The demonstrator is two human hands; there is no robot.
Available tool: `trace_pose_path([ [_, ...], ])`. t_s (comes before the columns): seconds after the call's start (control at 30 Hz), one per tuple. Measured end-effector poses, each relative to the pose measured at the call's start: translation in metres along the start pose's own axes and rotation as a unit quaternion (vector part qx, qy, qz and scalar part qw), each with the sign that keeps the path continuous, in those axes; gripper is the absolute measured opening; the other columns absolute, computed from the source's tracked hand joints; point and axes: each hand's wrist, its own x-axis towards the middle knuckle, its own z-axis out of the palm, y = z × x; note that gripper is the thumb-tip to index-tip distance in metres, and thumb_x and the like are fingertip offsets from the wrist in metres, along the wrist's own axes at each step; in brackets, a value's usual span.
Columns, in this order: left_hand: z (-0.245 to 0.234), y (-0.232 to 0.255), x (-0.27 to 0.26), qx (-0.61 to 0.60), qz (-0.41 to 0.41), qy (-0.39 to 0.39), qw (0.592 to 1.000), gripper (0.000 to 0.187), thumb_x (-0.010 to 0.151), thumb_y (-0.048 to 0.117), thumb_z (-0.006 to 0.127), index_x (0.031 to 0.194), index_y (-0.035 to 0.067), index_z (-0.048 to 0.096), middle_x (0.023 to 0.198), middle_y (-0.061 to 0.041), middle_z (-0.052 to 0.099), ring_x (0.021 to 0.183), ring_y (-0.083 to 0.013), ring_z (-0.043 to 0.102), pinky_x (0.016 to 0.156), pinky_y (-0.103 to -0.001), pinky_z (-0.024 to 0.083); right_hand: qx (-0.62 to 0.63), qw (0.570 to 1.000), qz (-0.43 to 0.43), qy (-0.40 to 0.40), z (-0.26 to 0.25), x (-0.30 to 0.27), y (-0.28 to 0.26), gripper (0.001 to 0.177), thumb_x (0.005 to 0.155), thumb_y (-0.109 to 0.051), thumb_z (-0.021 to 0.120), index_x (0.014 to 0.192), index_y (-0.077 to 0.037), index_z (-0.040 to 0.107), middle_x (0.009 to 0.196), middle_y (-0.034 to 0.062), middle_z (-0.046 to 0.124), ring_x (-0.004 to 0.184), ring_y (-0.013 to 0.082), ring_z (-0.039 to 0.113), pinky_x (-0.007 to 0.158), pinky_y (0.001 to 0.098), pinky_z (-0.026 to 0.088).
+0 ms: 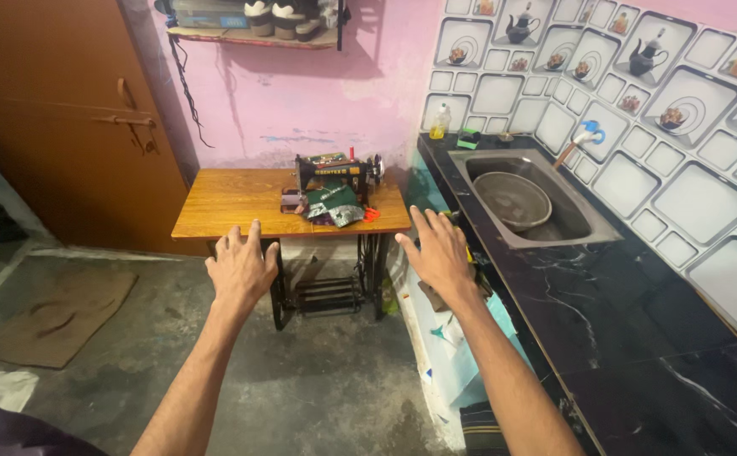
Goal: The person removes shoes from a wall-mounted rack, places them on the floor, and unlaces one pair of gray sneakers. They then re-lace the same pair and leave the shoes on the floor.
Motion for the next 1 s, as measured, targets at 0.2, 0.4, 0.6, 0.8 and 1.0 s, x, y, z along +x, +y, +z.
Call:
trace_pose_path([
  [0.2,-0.007,0.003,-0.001,-0.016,-0.017,-0.015,1.000,0.065,0.096,0.052,0.053,0.152,0.018,0.047,0.148,-0.020,0.049,0.136,-0.0418,0.045,0.099,-0.069,0.040,0.006,1.000,-0.008,0.009,-0.002,-0.002,-0.002,0.070,0.099,-0.052,0.053,0.153,-0.010,0.044,0.152,0.0234,0.047,0.142,0.0421,0.041,0.115,0.0572,0.031],
  [0.4,-0.003,0.005,0.002,-0.001,-0.010,-0.007,1.000,0.065,0.099,0.057,0.047,0.151,0.019,0.048,0.145,-0.020,0.052,0.135,-0.0405,0.047,0.101,-0.069,0.038,0.001,1.000,0.010,-0.009,-0.002,0.001,-0.008,0.069,0.099,-0.054,0.052,0.153,-0.012,0.044,0.153,0.0212,0.046,0.143,0.0398,0.040,0.114,0.0587,0.031],
  [0.6,-0.002,0.006,0.001,0.002,-0.011,-0.002,1.000,0.065,0.098,0.057,0.047,0.150,0.019,0.049,0.143,-0.018,0.054,0.135,-0.0386,0.048,0.101,-0.069,0.039,0.020,1.000,0.015,0.010,0.002,0.002,-0.009,0.070,0.097,-0.054,0.055,0.152,-0.013,0.046,0.152,0.0207,0.048,0.142,0.0407,0.041,0.112,0.0628,0.030],
  [0.8,-0.005,0.008,0.001,0.003,-0.016,-0.014,1.000,0.064,0.098,0.058,0.047,0.150,0.020,0.050,0.140,-0.017,0.057,0.134,-0.0388,0.049,0.101,-0.068,0.040,0.032,0.999,-0.003,0.039,0.007,0.000,-0.007,0.068,0.099,-0.054,0.055,0.152,-0.012,0.049,0.151,0.0223,0.050,0.142,0.0424,0.043,0.114,0.0600,0.034],
  [1.0,0.000,0.009,0.001,-0.001,0.013,0.001,1.000,0.063,0.099,0.056,0.049,0.148,0.017,0.052,0.140,-0.020,0.056,0.132,-0.0408,0.049,0.098,-0.069,0.040,0.026,0.999,0.008,0.039,0.012,-0.003,-0.006,0.069,0.097,-0.054,0.055,0.151,-0.011,0.049,0.150,0.0224,0.049,0.140,0.0433,0.042,0.112,0.0618,0.031],
])
